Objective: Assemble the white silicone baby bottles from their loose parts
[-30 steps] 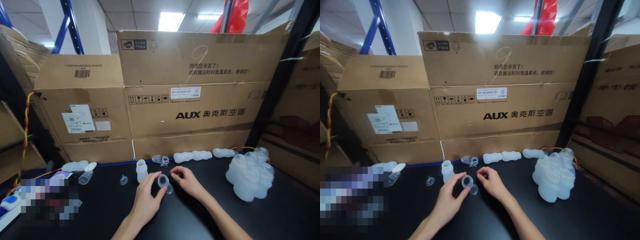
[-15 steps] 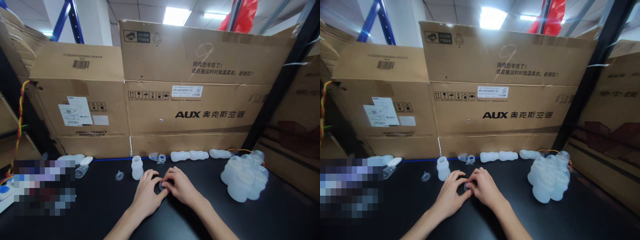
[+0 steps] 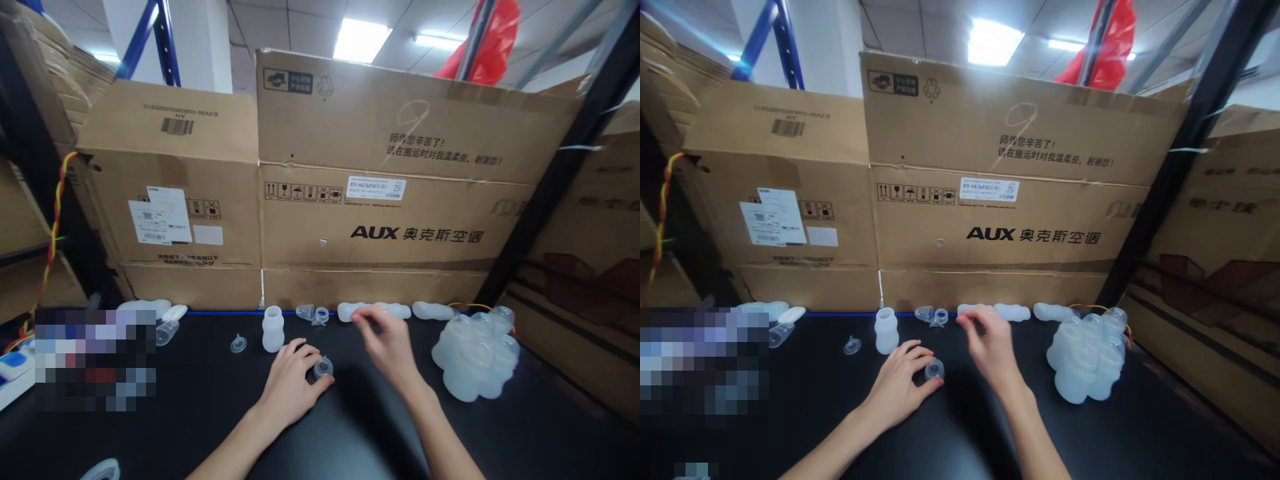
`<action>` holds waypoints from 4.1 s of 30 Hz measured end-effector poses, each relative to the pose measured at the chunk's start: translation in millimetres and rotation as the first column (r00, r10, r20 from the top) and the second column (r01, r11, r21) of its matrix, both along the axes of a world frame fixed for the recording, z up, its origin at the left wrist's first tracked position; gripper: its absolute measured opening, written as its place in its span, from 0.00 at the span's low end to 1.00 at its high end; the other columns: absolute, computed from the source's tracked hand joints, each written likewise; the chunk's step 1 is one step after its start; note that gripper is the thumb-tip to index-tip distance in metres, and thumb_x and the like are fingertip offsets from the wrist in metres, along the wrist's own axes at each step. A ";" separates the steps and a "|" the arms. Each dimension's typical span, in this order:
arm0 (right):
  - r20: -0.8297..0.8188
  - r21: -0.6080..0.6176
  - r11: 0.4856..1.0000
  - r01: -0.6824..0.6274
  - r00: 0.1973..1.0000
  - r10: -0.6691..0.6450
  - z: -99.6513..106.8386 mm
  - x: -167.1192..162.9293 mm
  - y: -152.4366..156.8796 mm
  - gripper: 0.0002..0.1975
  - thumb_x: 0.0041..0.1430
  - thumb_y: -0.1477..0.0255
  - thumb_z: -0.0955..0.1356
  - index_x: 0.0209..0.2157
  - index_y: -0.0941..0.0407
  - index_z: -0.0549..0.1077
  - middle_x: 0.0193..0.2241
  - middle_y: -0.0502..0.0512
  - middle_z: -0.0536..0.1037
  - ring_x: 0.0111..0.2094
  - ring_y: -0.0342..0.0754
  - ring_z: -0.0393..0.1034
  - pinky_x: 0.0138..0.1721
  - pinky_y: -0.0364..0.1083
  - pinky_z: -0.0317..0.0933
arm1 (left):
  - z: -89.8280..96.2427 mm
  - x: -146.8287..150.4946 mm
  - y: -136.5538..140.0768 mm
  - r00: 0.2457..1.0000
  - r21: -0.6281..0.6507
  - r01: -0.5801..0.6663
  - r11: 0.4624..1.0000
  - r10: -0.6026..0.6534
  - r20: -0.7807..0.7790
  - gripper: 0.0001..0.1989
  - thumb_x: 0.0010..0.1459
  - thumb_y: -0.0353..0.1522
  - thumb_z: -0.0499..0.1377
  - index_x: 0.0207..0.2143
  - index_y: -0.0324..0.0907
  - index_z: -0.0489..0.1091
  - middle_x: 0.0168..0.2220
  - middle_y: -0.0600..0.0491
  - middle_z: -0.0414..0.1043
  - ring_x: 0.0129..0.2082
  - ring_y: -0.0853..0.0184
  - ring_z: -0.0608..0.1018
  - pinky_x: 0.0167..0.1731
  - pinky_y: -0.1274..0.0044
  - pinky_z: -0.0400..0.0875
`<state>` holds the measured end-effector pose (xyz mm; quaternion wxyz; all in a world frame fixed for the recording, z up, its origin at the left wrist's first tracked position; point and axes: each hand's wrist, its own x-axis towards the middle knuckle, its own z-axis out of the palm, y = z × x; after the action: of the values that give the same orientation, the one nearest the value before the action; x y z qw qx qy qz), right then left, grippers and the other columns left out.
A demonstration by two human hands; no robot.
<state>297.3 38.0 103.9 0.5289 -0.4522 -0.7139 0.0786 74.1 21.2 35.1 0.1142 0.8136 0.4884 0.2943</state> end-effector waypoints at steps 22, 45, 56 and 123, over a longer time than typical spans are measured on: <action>0.003 -0.069 0.976 -0.208 0.978 0.209 -29.3 -28.9 -3.1 0.08 0.67 0.65 0.70 0.36 0.52 0.80 0.39 0.55 0.79 0.42 0.52 0.74 0.49 0.51 0.66 | 1.2 -49.5 21.0 0.808 -0.071 -0.275 0.959 0.270 0.523 0.24 0.53 0.42 0.68 0.51 0.44 0.75 0.45 0.48 0.82 0.43 0.56 0.82 0.37 0.71 0.74; -0.105 -0.381 0.796 -0.471 0.877 0.469 3.1 -24.4 -25.7 0.13 0.69 0.59 0.69 0.43 0.52 0.80 0.43 0.55 0.84 0.47 0.54 0.77 0.51 0.51 0.67 | 11.8 -6.7 -17.3 0.889 -0.235 0.190 0.953 -0.066 0.454 0.16 0.48 0.37 0.72 0.41 0.45 0.81 0.35 0.56 0.79 0.34 0.64 0.75 0.36 0.76 0.66; -0.191 -0.373 0.851 -0.370 0.928 0.319 -22.8 -27.1 -9.4 0.24 0.56 0.55 0.77 0.48 0.52 0.74 0.37 0.53 0.79 0.40 0.52 0.72 0.45 0.51 0.65 | 5.7 -21.2 0.8 0.737 -0.293 0.270 0.917 -0.001 0.676 0.27 0.53 0.46 0.67 0.51 0.39 0.79 0.45 0.47 0.81 0.44 0.56 0.79 0.44 0.72 0.71; -0.073 -0.297 0.794 -0.530 0.842 0.534 -38.8 -73.6 -40.4 0.13 0.58 0.68 0.76 0.45 0.48 0.83 0.43 0.55 0.73 0.43 0.49 0.72 0.47 0.49 0.68 | 20.1 -85.1 11.3 0.708 -0.673 0.585 0.453 0.119 0.696 0.23 0.48 0.46 0.64 0.28 0.33 0.81 0.25 0.40 0.80 0.20 0.61 0.79 0.15 0.76 0.70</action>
<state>223.7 -2.4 65.2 0.4039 -0.3100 -0.7949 0.3300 -10.9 32.5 55.3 0.7120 0.5445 0.3644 0.2525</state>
